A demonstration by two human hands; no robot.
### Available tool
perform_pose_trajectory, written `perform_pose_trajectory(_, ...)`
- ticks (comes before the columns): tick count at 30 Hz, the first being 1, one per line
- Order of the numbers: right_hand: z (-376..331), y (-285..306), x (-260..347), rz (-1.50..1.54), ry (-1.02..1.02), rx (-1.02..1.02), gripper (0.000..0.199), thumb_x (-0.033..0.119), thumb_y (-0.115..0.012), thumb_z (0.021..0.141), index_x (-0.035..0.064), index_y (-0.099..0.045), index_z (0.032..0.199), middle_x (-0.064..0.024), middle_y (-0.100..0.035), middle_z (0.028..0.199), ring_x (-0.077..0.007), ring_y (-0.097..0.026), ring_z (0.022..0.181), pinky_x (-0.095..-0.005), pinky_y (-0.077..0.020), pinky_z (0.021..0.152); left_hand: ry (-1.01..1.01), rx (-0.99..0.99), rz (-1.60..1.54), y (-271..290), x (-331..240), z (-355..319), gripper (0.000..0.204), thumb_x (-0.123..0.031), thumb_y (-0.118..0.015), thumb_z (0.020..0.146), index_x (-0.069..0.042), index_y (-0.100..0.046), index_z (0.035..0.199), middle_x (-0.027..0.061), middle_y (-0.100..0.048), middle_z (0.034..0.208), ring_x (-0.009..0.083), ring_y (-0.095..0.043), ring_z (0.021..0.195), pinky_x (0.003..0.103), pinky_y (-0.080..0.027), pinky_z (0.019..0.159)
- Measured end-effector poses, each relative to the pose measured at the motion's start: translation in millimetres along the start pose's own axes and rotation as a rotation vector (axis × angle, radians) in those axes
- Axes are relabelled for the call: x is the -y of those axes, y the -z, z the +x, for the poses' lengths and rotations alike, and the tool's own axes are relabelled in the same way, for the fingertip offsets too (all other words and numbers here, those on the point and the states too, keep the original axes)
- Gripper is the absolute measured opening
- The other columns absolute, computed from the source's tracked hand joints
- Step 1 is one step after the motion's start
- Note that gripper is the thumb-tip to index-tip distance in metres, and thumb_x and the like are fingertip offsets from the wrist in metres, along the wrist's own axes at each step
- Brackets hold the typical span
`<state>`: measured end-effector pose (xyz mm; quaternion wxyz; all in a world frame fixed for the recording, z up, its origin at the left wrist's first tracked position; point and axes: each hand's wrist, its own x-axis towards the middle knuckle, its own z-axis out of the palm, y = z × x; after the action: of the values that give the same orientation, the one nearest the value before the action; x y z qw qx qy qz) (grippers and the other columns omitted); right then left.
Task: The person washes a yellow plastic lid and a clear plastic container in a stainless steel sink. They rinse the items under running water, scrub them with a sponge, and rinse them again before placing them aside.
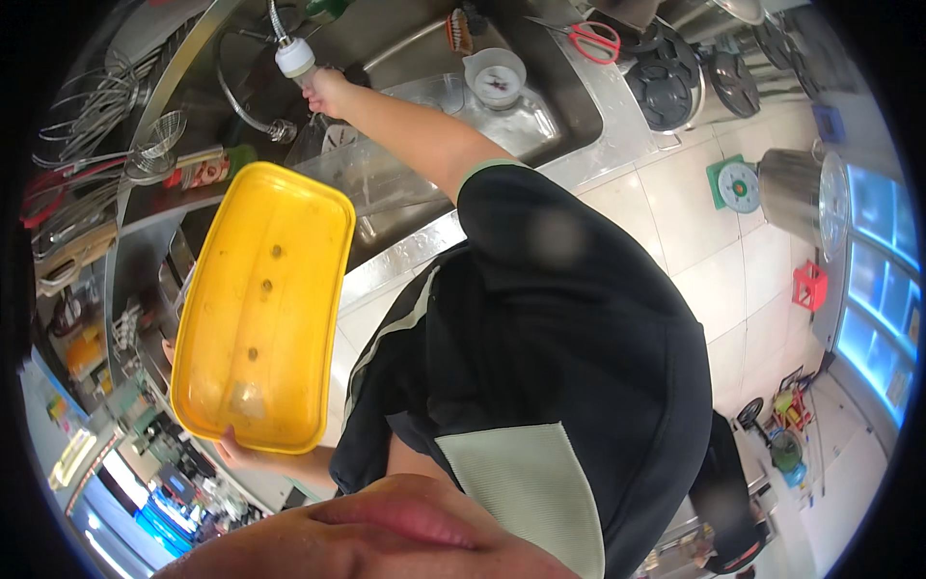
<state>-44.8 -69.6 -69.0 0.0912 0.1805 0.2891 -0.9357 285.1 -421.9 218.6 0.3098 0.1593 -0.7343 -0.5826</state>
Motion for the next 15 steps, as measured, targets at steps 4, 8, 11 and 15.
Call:
perform_pose_trajectory(4, -47.7, -2.9, -8.8, -1.705, 0.144, -0.004, 0.035, 0.020, -0.055, 0.077, 0.0048, -0.054, 0.108, -0.0155, -0.059, 0.101, -0.0286, -0.058, 0.089, -0.0394, -0.0468, 0.073, -0.145, 0.126, 0.080, 32.6, -2.0, 19.9, 0.038, -0.008, -0.052, 0.063, 0.010, -0.058, 0.096, 0.0185, -0.059, 0.090, 0.0236, -0.057, 0.080, 0.033, -0.046, 0.074)
perform_pose_trajectory(8, -91.8, 21.1, -38.1, -1.710, 0.040, 0.699, 0.072, 0.017, -0.073, 0.065, 0.0081, -0.040, 0.127, -0.0118, -0.055, 0.114, -0.0267, -0.053, 0.105, -0.0376, -0.0440, 0.085, -0.294, 0.348, 0.125, -5.4, -43.3, 25.5, 0.048, -0.005, -0.054, 0.065, 0.011, -0.052, 0.110, 0.0192, -0.058, 0.098, 0.0247, -0.057, 0.090, 0.033, -0.045, 0.080)
perform_pose_trajectory(11, -136.1, -16.9, -39.3, -1.265, -0.302, 0.662, 0.073, 0.018, -0.074, 0.068, 0.0098, -0.036, 0.130, -0.0094, -0.053, 0.116, -0.0211, -0.052, 0.105, -0.0356, -0.0448, 0.084, -0.453, 0.521, 0.248, -15.5, -55.0, 31.0, 0.053, -0.007, -0.058, 0.065, 0.012, -0.049, 0.114, 0.0205, -0.058, 0.099, 0.0255, -0.058, 0.089, 0.033, -0.046, 0.079)
perform_pose_trajectory(15, -140.1, -1.7, -38.2, -0.721, -0.116, 0.384, 0.051, 0.017, -0.066, 0.078, 0.0088, -0.044, 0.124, -0.0060, -0.056, 0.110, -0.0165, -0.053, 0.102, -0.0339, -0.0473, 0.080, -0.905, 0.779, 0.594, -55.9, -84.4, 22.3, 0.065, -0.023, -0.066, 0.064, 0.014, -0.048, 0.114, 0.0266, -0.061, 0.095, 0.0310, -0.064, 0.083, 0.034, -0.050, 0.075)
